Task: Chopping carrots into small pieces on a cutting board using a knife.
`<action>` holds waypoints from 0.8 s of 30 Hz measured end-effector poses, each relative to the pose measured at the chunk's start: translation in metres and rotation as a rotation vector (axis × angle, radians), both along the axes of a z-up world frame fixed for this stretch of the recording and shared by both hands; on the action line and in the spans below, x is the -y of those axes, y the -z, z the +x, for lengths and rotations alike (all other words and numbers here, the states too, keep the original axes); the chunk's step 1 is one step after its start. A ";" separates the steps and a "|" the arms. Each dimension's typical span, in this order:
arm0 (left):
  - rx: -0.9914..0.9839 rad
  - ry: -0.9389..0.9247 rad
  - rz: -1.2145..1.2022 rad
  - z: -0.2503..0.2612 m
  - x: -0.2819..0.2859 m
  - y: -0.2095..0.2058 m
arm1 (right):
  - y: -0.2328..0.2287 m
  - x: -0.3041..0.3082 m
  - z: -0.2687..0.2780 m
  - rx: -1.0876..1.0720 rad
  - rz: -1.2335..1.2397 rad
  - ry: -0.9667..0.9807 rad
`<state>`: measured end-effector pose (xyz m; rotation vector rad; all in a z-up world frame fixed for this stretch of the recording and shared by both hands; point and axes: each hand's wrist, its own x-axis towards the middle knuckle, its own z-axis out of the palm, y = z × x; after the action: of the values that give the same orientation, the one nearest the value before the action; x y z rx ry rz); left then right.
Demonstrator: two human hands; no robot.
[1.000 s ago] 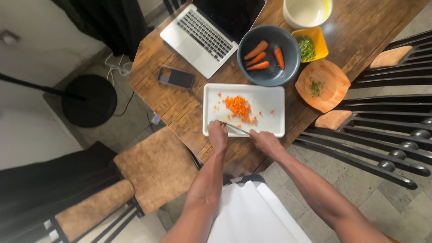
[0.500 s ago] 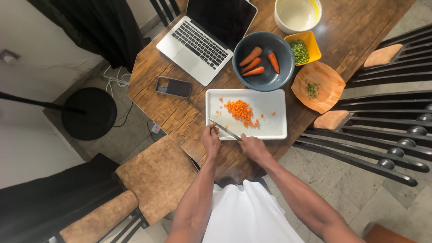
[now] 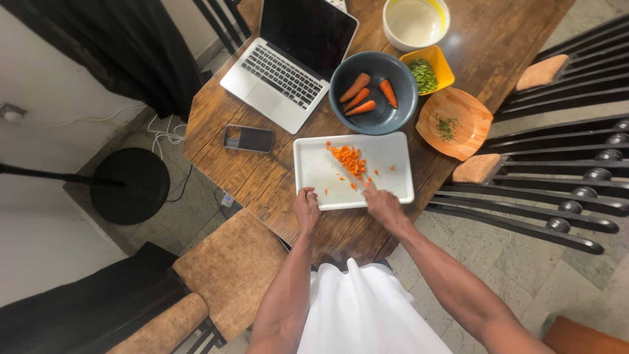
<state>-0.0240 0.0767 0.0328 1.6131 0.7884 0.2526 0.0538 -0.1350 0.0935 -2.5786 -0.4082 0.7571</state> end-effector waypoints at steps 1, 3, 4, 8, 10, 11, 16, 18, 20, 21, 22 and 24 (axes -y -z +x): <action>0.002 0.009 0.000 0.001 0.000 0.003 | 0.005 -0.001 -0.005 0.002 0.000 0.009; 0.006 0.010 0.017 0.002 0.000 0.010 | 0.015 -0.006 -0.016 0.044 -0.132 -0.223; 0.008 0.018 0.017 0.002 0.001 0.009 | 0.031 0.000 -0.019 0.045 -0.132 -0.215; 0.012 0.054 0.065 0.001 0.000 0.011 | 0.057 0.012 -0.011 0.301 -0.045 -0.224; 0.014 0.078 0.089 0.000 -0.001 0.014 | 0.048 0.019 0.003 0.159 -0.181 -0.172; 0.028 0.086 0.096 0.000 -0.001 0.014 | 0.042 0.024 0.011 0.131 -0.160 -0.061; 0.033 0.067 0.067 -0.003 -0.004 0.017 | 0.028 0.038 0.017 0.414 -0.020 -0.063; 0.054 0.052 -0.005 -0.003 -0.003 0.018 | -0.005 0.018 0.002 -0.060 -0.202 -0.102; 0.054 0.062 0.025 -0.005 -0.001 0.019 | -0.005 0.001 -0.013 -0.064 -0.192 -0.122; 0.055 0.070 0.058 -0.005 -0.001 0.019 | -0.004 -0.008 -0.019 -0.068 -0.181 -0.145; 0.058 0.078 0.059 -0.003 -0.001 0.017 | 0.004 -0.015 -0.019 -0.066 -0.179 -0.137; 0.011 0.082 0.079 -0.003 0.001 0.015 | 0.020 -0.028 -0.022 0.200 0.085 -0.097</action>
<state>-0.0271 0.0759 0.0178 1.7134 0.7094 0.2359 0.0318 -0.1074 0.0736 -2.5779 -0.6174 0.5032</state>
